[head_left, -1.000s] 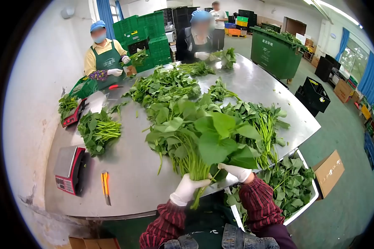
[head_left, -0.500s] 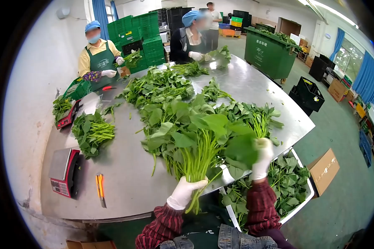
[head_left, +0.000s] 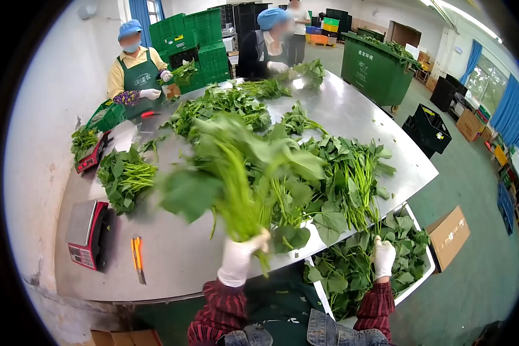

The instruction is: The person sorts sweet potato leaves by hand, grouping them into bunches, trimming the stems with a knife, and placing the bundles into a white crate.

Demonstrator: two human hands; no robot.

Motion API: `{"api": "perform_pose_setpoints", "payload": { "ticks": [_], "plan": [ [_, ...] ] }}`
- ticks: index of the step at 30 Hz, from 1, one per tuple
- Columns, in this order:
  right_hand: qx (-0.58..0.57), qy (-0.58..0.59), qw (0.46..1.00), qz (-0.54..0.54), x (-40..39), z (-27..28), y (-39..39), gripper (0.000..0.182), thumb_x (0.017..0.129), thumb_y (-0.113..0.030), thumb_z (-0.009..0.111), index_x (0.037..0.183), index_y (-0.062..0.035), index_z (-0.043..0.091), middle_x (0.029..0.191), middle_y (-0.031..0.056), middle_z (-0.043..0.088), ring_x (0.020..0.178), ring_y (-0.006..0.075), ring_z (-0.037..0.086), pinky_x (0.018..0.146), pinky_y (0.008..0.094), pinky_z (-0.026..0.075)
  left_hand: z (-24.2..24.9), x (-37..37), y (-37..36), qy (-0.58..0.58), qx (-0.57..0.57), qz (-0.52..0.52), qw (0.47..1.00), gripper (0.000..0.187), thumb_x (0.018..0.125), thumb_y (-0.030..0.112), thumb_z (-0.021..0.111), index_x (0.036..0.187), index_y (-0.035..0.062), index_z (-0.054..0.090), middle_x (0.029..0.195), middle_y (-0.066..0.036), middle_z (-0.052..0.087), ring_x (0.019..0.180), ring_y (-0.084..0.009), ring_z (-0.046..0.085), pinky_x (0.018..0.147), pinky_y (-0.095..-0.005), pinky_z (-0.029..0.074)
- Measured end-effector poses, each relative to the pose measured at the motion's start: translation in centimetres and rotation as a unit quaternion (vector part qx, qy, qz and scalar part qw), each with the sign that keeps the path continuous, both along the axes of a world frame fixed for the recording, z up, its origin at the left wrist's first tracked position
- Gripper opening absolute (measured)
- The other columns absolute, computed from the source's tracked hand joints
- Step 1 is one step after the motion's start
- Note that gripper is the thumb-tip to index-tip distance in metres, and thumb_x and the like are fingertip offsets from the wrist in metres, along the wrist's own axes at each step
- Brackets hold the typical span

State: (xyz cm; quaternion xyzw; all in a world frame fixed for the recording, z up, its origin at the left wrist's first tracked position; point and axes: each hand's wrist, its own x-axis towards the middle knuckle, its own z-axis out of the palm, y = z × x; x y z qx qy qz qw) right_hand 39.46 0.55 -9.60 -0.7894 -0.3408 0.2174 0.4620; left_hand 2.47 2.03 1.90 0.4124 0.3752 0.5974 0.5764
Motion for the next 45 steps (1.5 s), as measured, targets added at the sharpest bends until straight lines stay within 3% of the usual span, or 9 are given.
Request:
{"api": "perform_pose_setpoints", "payload": {
  "ticks": [4, 10, 16, 20, 22, 26, 32, 38, 45],
  "plan": [
    [0.051, -0.064, 0.990, 0.117, -6.4, 1.4, 1.8, 0.032, 0.088, -0.024, 0.059, 0.066, -0.0003, 0.057, 0.050, 0.0152, 0.051, 0.044, 0.0225, 0.056, 0.044, 0.0327, 0.042, 0.1, -4.5, 1.1, -0.056, 0.190, 0.167, 0.966, 0.018, 0.080, 0.002, 0.065, 0.096, 0.0035, 0.058, 0.084, -0.003, 0.058, 0.077, -0.0149, 0.055, 0.074, -0.0284, 0.045],
    [0.189, -0.192, 0.860, 0.433, -21.2, 3.6, 4.3, 0.032, 0.083, -0.035, 0.063, 0.072, -0.0049, 0.057, 0.062, 0.0133, 0.055, 0.054, 0.0321, 0.056, 0.051, 0.0392, 0.046, -1.7, -7.9, 0.3, -0.232, 0.133, 0.075, 0.961, 0.024, 0.084, 0.019, 0.064, 0.102, 0.0089, 0.052, 0.079, 0.000, 0.051, 0.075, -0.0151, 0.047, 0.080, -0.0331, 0.039],
    [0.118, -0.343, 0.774, 0.519, -26.9, 0.9, 8.3, 0.039, 0.083, -0.038, 0.060, 0.070, -0.0023, 0.054, 0.060, 0.0162, 0.057, 0.056, 0.0345, 0.059, 0.054, 0.0423, 0.048, -2.3, -8.6, 0.2, -0.209, 0.100, 0.173, 0.957, 0.019, 0.088, 0.016, 0.060, 0.102, 0.0074, 0.049, 0.074, 0.000, 0.047, 0.072, -0.0142, 0.045, 0.074, -0.0301, 0.039],
    [0.097, -0.190, 0.870, 0.444, -24.5, 4.5, 8.9, 0.033, 0.090, -0.031, 0.053, 0.073, -0.0028, 0.053, 0.057, 0.0169, 0.055, 0.055, 0.0356, 0.057, 0.051, 0.0426, 0.045, -2.5, -9.4, 0.3, -0.208, 0.104, 0.209, 0.950, 0.018, 0.087, 0.011, 0.061, 0.100, 0.0063, 0.050, 0.075, -0.001, 0.048, 0.071, -0.0142, 0.047, 0.072, -0.0280, 0.041],
    [0.068, -0.046, 0.902, 0.423, -22.6, 7.8, 8.0, 0.026, 0.090, -0.024, 0.055, 0.076, -0.0023, 0.057, 0.061, 0.0129, 0.060, 0.050, 0.0221, 0.058, 0.049, 0.0331, 0.044, -2.7, -9.2, 0.4, -0.194, 0.080, 0.235, 0.949, 0.019, 0.085, 0.003, 0.062, 0.099, 0.0070, 0.051, 0.077, -0.001, 0.050, 0.072, -0.0145, 0.050, 0.070, -0.0277, 0.043],
    [0.108, -0.095, 0.909, 0.392, -21.2, 7.2, 6.0, 0.018, 0.090, -0.016, 0.056, 0.081, -0.0008, 0.060, 0.058, 0.0072, 0.056, 0.047, 0.0123, 0.055, 0.046, 0.0270, 0.042, -3.0, -6.2, 1.4, -0.168, 0.024, 0.221, 0.960, 0.021, 0.081, -0.007, 0.060, 0.095, 0.0081, 0.053, 0.083, -0.003, 0.054, 0.077, -0.0140, 0.053, 0.072, -0.0277, 0.044],
    [0.132, 0.011, 0.899, 0.417, -21.8, 7.8, 2.8, 0.023, 0.086, -0.017, 0.061, 0.071, -0.0027, 0.052, 0.058, 0.0108, 0.053, 0.049, 0.0264, 0.052, 0.046, 0.0329, 0.042, -5.2, -1.4, 4.8, -0.167, -0.014, 0.123, 0.978, 0.027, 0.077, -0.010, 0.061, 0.099, 0.0035, 0.055, 0.097, -0.006, 0.060, 0.085, -0.0155, 0.058, 0.077, -0.0284, 0.047],
    [0.312, -0.311, 0.792, 0.423, -19.3, 7.2, 3.0, 0.013, 0.077, -0.012, 0.064, 0.073, -0.0042, 0.055, 0.060, 0.0100, 0.049, 0.058, 0.0277, 0.054, 0.051, 0.0373, 0.044, -4.7, 0.0, 5.3, -0.214, -0.034, 0.070, 0.974, 0.023, 0.081, -0.007, 0.059, 0.101, 0.0028, 0.055, 0.099, -0.006, 0.060, 0.087, -0.0184, 0.059, 0.082, -0.0322, 0.048],
    [0.262, -0.121, 0.910, 0.298, -17.7, 4.8, 2.8, 0.006, 0.080, -0.005, 0.061, 0.085, -0.0023, 0.063, 0.068, 0.0127, 0.053, 0.061, 0.0271, 0.052, 0.057, 0.0351, 0.043, -7.6, 0.0, 5.8, -0.208, -0.148, 0.092, 0.962, 0.014, 0.078, -0.002, 0.067, 0.086, 0.0070, 0.058, 0.082, -0.003, 0.061, 0.071, -0.0156, 0.060, 0.068, -0.0275, 0.048]
  ]
}}
